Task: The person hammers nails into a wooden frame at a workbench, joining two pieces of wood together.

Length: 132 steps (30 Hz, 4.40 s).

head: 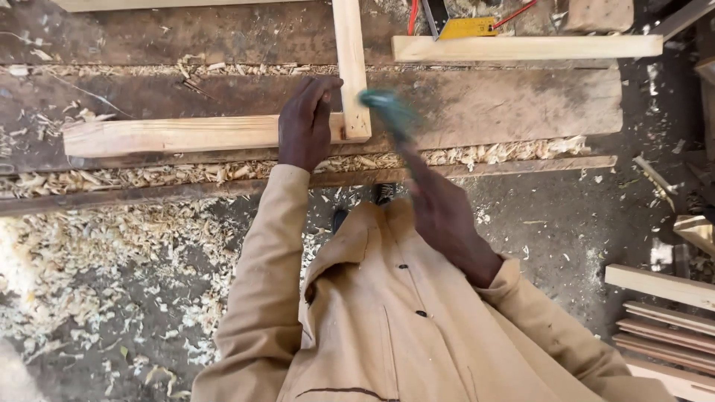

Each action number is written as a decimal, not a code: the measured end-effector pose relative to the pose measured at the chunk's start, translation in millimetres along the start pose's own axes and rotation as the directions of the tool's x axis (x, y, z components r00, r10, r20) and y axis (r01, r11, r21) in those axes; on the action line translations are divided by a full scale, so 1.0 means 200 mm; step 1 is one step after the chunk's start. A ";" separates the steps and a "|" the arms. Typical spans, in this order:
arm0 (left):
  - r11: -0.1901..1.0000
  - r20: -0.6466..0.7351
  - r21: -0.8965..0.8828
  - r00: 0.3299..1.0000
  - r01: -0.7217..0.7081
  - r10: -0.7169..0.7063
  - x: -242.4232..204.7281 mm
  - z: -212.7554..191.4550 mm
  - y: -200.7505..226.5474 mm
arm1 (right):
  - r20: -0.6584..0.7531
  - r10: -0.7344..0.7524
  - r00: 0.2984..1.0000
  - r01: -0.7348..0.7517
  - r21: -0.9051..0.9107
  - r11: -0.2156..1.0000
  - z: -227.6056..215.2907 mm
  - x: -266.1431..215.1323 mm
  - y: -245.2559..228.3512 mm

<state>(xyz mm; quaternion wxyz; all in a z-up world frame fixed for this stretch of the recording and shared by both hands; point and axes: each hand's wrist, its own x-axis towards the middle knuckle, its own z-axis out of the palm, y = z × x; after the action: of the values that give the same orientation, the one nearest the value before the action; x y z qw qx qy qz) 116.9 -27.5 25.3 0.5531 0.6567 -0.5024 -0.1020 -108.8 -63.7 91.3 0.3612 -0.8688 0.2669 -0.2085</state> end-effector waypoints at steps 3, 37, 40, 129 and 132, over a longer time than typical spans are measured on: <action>1.000 0.011 -0.017 1.000 0.004 -0.004 0.01 -0.01 -0.03 | 0.098 0.116 0.988 -0.105 -0.108 0.989 -0.04 0.07 0.02; 0.131 0.013 -0.987 0.869 0.089 -0.494 0.23 0.51 0.12 | 0.069 0.386 0.920 -0.329 0.670 0.665 -0.03 0.56 0.34; 0.128 0.047 -0.982 0.842 0.136 -0.537 0.29 0.56 0.10 | 0.117 0.364 0.924 -0.346 0.661 0.666 -0.06 0.65 0.32; 0.733 0.515 0.560 0.855 -0.387 0.058 1.08 -0.10 -0.49 | 0.653 0.470 0.594 -0.758 0.258 0.599 -0.26 1.39 0.56; 0.715 0.602 0.554 0.798 -0.426 0.009 1.08 -0.09 -0.52 | 0.707 0.500 0.500 -0.798 0.153 0.582 -0.29 1.44 0.64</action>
<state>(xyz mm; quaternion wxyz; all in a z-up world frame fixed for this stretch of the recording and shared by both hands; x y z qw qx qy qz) 289.0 -195.5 37.5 0.1177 0.6822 -0.7208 -0.0342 40.3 -346.1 83.3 0.6728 -0.5984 0.3982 0.1754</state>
